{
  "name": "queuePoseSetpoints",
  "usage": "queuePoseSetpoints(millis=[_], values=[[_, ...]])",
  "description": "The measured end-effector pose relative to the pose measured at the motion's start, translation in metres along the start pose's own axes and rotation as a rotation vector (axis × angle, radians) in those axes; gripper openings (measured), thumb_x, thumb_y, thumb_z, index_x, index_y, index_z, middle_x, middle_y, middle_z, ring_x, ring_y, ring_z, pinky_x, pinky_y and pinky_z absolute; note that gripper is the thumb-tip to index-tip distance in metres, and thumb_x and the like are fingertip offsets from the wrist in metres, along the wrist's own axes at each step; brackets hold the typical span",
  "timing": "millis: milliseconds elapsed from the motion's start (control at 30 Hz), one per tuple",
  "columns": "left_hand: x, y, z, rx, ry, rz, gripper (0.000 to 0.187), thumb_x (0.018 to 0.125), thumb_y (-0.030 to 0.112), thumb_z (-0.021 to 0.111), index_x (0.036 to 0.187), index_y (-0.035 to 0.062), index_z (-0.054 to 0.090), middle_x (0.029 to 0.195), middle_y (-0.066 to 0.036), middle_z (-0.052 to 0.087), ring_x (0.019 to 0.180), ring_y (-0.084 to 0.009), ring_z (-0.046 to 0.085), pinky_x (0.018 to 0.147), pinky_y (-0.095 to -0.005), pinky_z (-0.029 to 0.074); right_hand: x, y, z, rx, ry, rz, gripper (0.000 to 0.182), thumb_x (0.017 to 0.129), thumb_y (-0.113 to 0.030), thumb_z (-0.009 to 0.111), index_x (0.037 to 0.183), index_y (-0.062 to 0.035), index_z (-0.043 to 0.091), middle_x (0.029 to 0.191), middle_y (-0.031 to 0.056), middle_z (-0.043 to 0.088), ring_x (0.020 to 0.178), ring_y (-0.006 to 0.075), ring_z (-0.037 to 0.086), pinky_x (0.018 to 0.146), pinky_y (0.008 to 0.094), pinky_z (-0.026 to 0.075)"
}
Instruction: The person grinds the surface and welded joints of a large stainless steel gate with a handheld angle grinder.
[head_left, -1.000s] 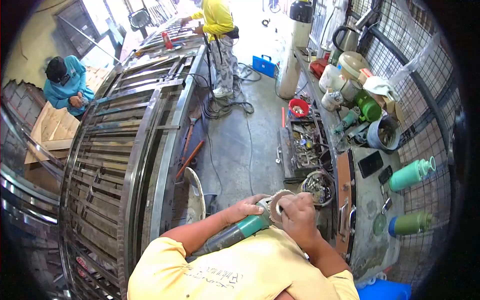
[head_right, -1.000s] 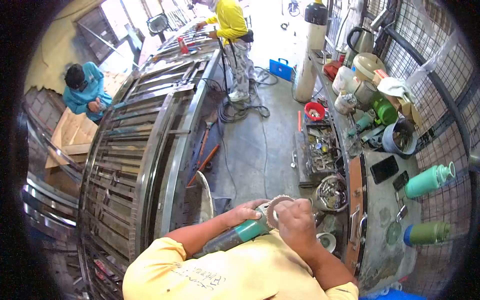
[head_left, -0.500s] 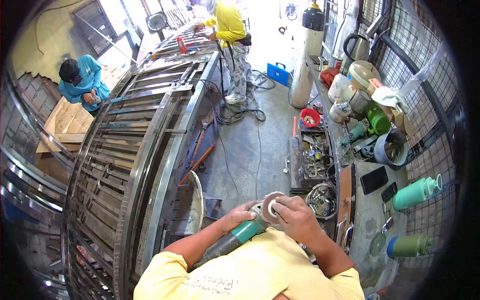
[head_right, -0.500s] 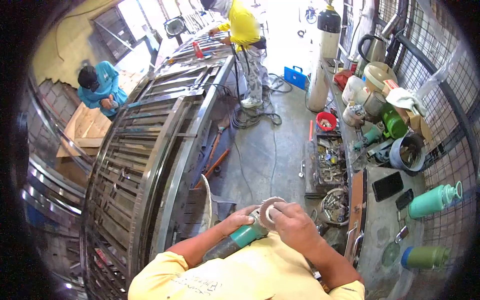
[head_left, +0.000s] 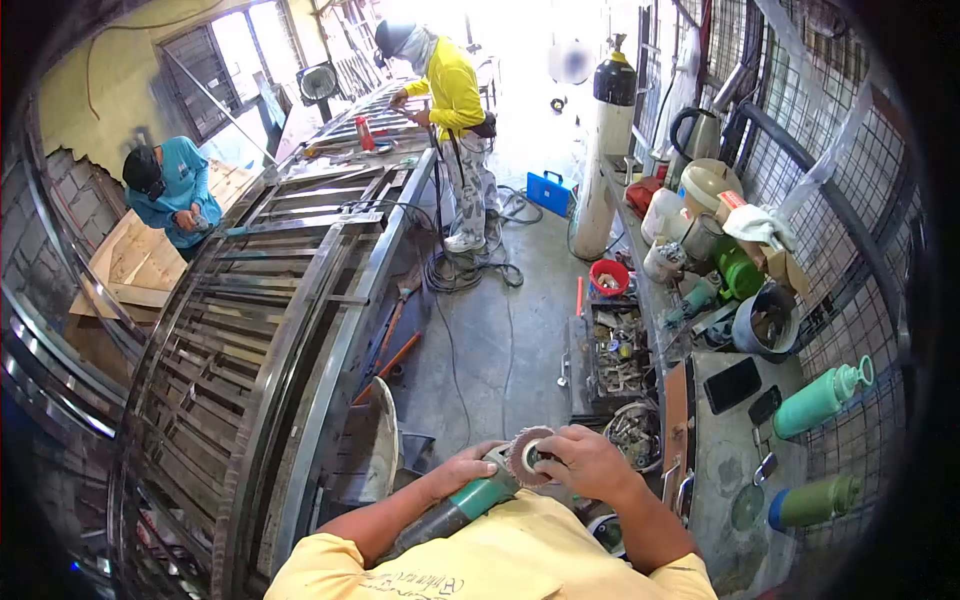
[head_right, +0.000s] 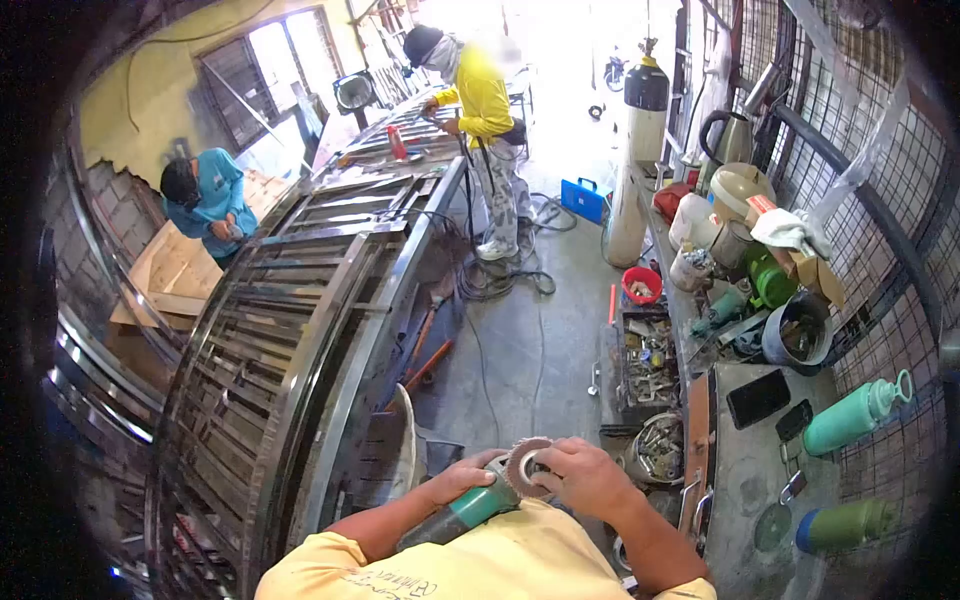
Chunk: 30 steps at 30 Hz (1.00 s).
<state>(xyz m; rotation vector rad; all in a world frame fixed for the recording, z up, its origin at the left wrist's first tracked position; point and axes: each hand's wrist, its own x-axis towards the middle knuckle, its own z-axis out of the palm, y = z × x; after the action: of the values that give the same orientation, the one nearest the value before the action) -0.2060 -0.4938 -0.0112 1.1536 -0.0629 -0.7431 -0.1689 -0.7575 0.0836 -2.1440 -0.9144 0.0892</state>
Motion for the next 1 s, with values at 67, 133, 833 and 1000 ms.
queuePoseSetpoints(millis=[67, 133, 833, 1000], values=[[0.002, -0.001, 0.000, -0.001, -0.020, 0.009, 0.080, 0.088, 0.040, 0.067, 0.148, -0.0048, 0.039, 0.137, -0.018, 0.054, 0.124, -0.0249, 0.053, 0.107, -0.0356, 0.040, 0.000, -0.002, 0.001, -0.021, 0.015, 0.021, 0.016, 0.080, -0.014, 0.075, 0.093, -0.0084, 0.069, 0.092, 0.0098, 0.067, 0.088, 0.0325, 0.065, 0.082, 0.0418, 0.053], [0.004, -0.009, -0.006, 0.013, -0.022, 0.041, 0.078, 0.089, 0.038, 0.066, 0.148, -0.0042, 0.039, 0.137, -0.018, 0.055, 0.124, -0.0246, 0.053, 0.107, -0.0354, 0.040, -0.001, 0.001, 0.007, -0.049, 0.065, -0.102, 0.022, 0.078, -0.013, 0.079, 0.098, -0.0075, 0.071, 0.089, 0.0099, 0.067, 0.085, 0.0315, 0.065, 0.078, 0.0405, 0.054], [-0.005, -0.018, -0.017, -0.012, -0.034, 0.090, 0.083, 0.088, 0.043, 0.069, 0.147, -0.0067, 0.039, 0.141, -0.019, 0.050, 0.131, -0.0263, 0.047, 0.113, -0.0380, 0.034, 0.008, -0.030, 0.019, -0.199, 0.071, -0.133, 0.027, 0.076, -0.002, 0.076, 0.102, -0.0026, 0.069, 0.083, 0.0146, 0.063, 0.072, 0.0329, 0.063, 0.065, 0.0421, 0.051], [-0.012, -0.012, -0.014, 0.002, -0.026, 0.089, 0.083, 0.088, 0.043, 0.069, 0.147, -0.0069, 0.039, 0.140, -0.019, 0.050, 0.129, -0.0266, 0.049, 0.111, -0.0381, 0.036, 0.005, -0.030, 0.022, -0.176, 0.039, -0.077, 0.032, 0.075, -0.001, 0.076, 0.107, -0.0024, 0.069, 0.086, 0.0149, 0.063, 0.076, 0.0337, 0.064, 0.067, 0.0416, 0.052]])
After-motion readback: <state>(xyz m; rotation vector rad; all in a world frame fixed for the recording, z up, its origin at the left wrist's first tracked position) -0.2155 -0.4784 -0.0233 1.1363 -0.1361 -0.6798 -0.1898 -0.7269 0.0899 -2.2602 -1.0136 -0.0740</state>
